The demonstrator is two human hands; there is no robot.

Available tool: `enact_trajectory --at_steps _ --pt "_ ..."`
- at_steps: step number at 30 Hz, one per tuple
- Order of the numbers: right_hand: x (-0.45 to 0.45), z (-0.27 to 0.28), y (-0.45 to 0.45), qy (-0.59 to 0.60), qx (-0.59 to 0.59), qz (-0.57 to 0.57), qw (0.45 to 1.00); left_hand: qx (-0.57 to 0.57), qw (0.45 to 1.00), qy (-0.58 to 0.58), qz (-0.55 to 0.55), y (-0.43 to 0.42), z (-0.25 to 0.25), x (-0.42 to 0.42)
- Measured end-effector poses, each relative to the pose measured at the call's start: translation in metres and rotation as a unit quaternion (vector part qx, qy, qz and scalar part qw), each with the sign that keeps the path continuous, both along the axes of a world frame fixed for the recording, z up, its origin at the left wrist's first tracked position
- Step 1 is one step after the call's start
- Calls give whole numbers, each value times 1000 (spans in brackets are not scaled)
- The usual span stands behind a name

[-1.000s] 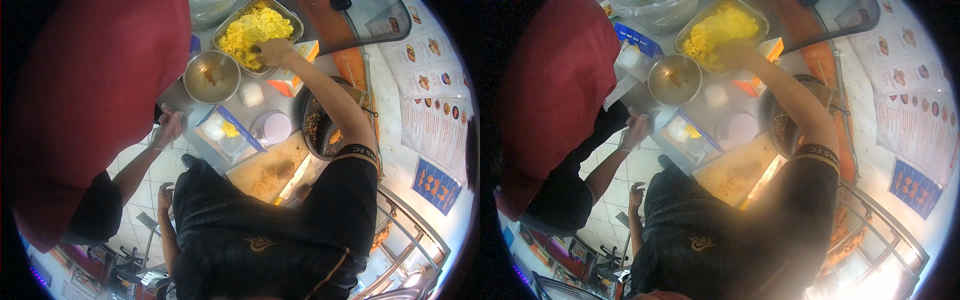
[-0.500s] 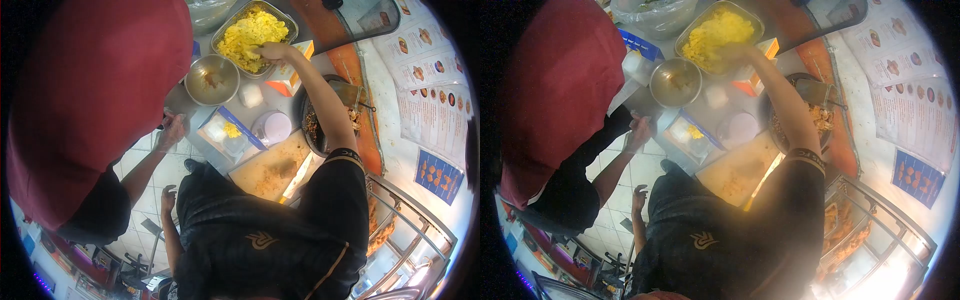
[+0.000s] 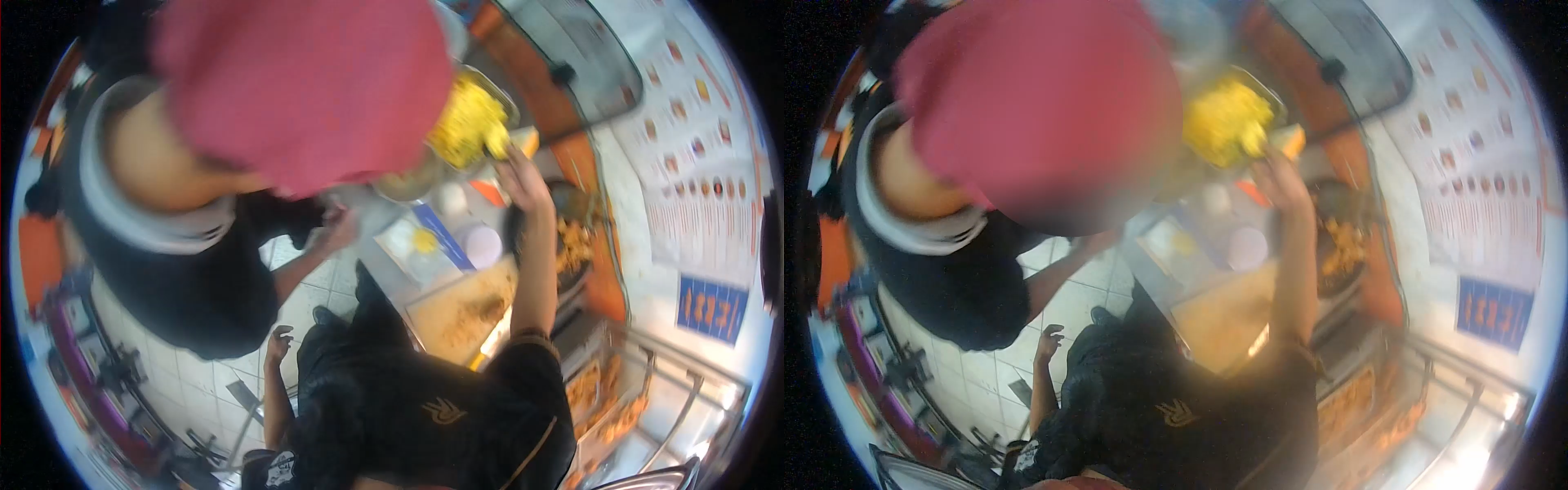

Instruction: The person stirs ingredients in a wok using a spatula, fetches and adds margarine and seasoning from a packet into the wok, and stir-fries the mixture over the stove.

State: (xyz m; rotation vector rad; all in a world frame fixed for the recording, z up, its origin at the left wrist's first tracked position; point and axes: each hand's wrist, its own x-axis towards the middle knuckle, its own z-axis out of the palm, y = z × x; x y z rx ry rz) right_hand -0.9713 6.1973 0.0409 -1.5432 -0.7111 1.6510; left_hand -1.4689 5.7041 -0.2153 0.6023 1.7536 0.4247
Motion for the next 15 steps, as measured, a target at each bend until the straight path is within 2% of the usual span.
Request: enact_trajectory --at_steps 1,2,3,4,5,6,7,8,9,12,13,15 --pt "10 13 -25 73 -15 64 995 5 1000 4 20 -17 -18 -12" --pt "9 25 -50 71 -13 74 995 -15 1000 12 5 -27 -28 -21" --pt "2 43 -80 54 -12 70 996 49 992 98 -65 -53 -66 -34" --pt "-4 59 -108 38 -17 66 997 -30 995 97 -23 -43 -37 -33" --pt "-9 73 -134 20 -23 64 997 12 994 96 -50 -31 4 -33" --pt "-16 85 -159 6 -31 62 998 37 996 76 -2 -46 -16 -41" --pt "-27 91 -182 -2 -41 62 997 60 997 39 14 -41 22 -46" --pt "-45 97 -204 -6 -53 65 996 61 989 120 -54 -56 -12 -60" --pt "-56 100 -226 -14 -62 77 995 57 993 102 -12 -68 -21 -70" --pt "-157 103 -286 -11 -86 151 985 67 993 90 26 -103 -46 -112" --pt "-193 103 -307 -9 -91 180 979 70 991 115 -3 -116 -53 -130" --pt "-271 101 -347 -2 -100 243 965 130 983 104 79 -150 -72 -164"
